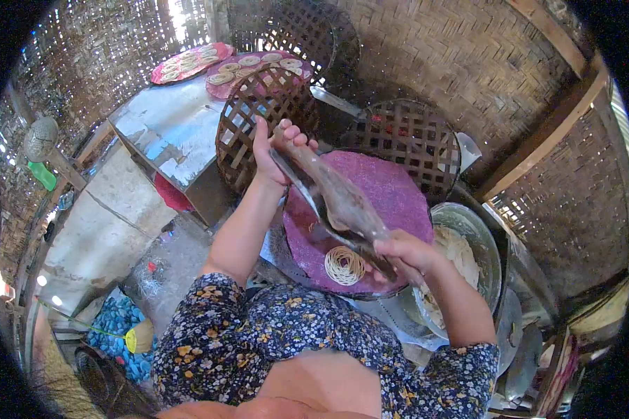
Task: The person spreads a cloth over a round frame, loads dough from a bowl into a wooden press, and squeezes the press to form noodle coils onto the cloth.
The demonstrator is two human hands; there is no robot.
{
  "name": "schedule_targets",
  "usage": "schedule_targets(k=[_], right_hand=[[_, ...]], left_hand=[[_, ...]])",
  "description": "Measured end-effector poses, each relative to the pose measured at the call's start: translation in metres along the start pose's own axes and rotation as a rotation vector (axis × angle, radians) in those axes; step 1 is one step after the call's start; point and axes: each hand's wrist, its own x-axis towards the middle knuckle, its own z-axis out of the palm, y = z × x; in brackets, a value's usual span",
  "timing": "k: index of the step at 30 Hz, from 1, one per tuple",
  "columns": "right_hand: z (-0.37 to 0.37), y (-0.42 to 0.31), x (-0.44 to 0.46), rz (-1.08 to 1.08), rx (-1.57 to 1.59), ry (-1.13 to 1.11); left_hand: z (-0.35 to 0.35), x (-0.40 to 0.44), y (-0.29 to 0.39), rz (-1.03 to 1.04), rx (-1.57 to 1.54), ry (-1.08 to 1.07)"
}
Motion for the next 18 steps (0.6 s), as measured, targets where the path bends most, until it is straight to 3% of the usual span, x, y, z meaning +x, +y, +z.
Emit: schedule_targets(k=[1, 4, 5, 8, 18], right_hand=[[0.011, -0.005, -0.007, 0.004, 0.044, 0.060], [-0.003, -0.023, -0.029, 0.050, -0.295, 0.226], [0.009, -0.039, -0.035, -0.042, -0.319, 0.278], [0.007, -0.043, -0.025, -0.186, -0.379, 0.279], [0.023, -0.048, -0.054, -0.064, -0.461, 0.291]], left_hand=[[0.003, -0.003, -0.002, 0.001, 0.004, -0.005], [0.016, -0.002, -0.007, 0.029, -0.004, -0.044], [0.021, 0.001, -0.004, 0.049, -0.002, -0.066], [0.043, 0.010, 0.013, 0.093, -0.014, -0.165], [0.064, -0.014, 0.012, 0.023, -0.019, -0.233]])
